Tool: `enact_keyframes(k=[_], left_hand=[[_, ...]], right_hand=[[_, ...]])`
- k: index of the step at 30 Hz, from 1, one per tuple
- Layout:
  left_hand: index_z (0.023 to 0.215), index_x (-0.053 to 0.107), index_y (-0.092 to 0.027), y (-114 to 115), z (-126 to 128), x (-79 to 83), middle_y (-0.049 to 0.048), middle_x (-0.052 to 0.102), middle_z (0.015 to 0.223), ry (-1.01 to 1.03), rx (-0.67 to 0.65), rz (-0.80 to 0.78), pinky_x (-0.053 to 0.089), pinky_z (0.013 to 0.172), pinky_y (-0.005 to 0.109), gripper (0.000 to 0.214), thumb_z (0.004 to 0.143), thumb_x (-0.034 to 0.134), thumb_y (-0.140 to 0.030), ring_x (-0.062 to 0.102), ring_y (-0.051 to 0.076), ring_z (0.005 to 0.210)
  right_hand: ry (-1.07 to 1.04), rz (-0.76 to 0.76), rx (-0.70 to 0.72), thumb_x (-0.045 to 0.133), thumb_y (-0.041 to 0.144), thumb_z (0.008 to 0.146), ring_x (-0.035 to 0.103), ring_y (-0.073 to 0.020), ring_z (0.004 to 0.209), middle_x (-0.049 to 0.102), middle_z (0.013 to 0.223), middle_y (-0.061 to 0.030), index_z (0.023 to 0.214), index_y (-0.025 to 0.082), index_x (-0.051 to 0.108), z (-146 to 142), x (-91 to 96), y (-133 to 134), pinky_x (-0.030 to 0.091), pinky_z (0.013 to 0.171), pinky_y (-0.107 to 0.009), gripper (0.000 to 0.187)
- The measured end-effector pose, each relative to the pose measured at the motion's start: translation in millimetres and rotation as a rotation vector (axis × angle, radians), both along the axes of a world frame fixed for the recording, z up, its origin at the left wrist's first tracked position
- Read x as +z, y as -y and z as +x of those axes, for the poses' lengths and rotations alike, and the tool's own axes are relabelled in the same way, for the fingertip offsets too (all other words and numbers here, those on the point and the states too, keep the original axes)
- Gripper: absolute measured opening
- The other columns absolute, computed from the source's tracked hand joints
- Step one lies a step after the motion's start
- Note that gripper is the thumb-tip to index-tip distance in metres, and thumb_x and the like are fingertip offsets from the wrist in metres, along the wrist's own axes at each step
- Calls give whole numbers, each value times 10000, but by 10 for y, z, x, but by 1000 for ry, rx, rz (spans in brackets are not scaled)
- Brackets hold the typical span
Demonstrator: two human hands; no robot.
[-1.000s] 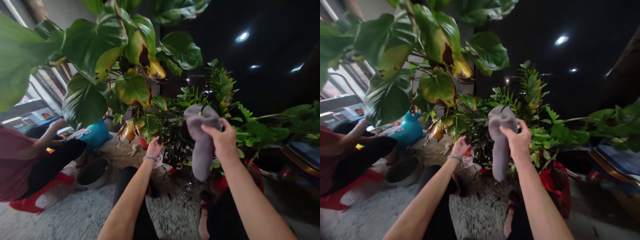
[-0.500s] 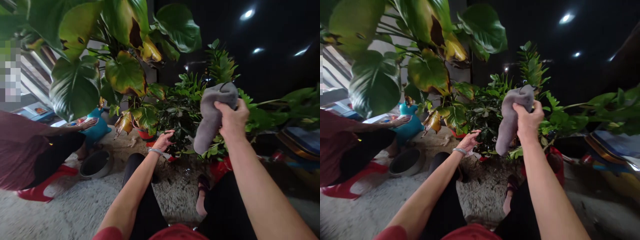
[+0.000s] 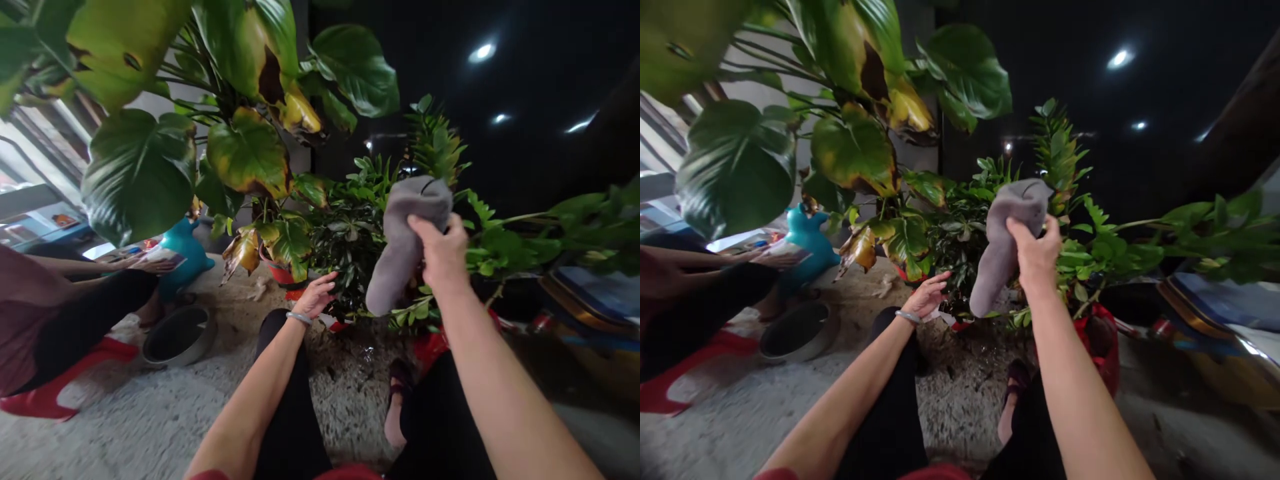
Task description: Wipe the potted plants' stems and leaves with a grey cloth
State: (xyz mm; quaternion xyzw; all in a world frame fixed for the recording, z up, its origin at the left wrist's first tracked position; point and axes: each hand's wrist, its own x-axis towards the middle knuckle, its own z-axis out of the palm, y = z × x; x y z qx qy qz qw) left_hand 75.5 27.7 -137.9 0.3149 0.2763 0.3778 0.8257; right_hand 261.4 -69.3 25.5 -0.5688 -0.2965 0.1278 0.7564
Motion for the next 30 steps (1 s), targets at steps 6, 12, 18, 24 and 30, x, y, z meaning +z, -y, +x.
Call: enact_keyframes(k=[6, 12, 18, 24, 30], left_hand=[[872, 757, -156, 23, 4, -38, 34, 735, 802, 68, 20, -28, 462, 696, 282, 347, 544, 843, -83, 635, 152, 712], [863, 743, -147, 37, -12, -77, 47, 724, 797, 62, 32, -44, 453, 702, 292, 328, 554, 842, -94, 644, 164, 713], [800, 715, -153, 68, 21, -74, 12, 699, 740, 35, 133, -73, 447, 620, 253, 356, 476, 856, -106, 617, 137, 660], [663, 648, -161, 71, 42, -85, -17, 645, 619, 30, 229, -30, 449, 597, 253, 285, 460, 847, -158, 567, 123, 594], [681, 601, -175, 83, 65, -78, -34, 588, 651, 41, 231, -49, 457, 575, 252, 284, 497, 816, -186, 567, 129, 618]], right_hand=[[-242, -519, 216, 763, 282, 426, 600, -215, 542, 653, 585, 21, 820, 205, 645, -351, -570, 388, 482, 521, -327, 419], [57, -130, -124, 817, 399, 444, 630, -210, 724, 689, 845, 0, 990, 221, 645, 33, -39, 181, 507, 619, -319, 600], [-202, -451, 70, 754, 232, 401, 623, -243, 601, 664, 641, -6, 860, 181, 658, -266, -471, 117, 517, 561, -367, 472], [205, -242, 386, 767, 272, 509, 663, -247, 779, 741, 859, -18, 949, 224, 714, -682, -152, 368, 523, 741, -369, 446], [360, -117, 264, 740, 277, 525, 649, -267, 901, 730, 972, -47, 987, 197, 673, -599, 38, -358, 490, 875, -423, 473]])
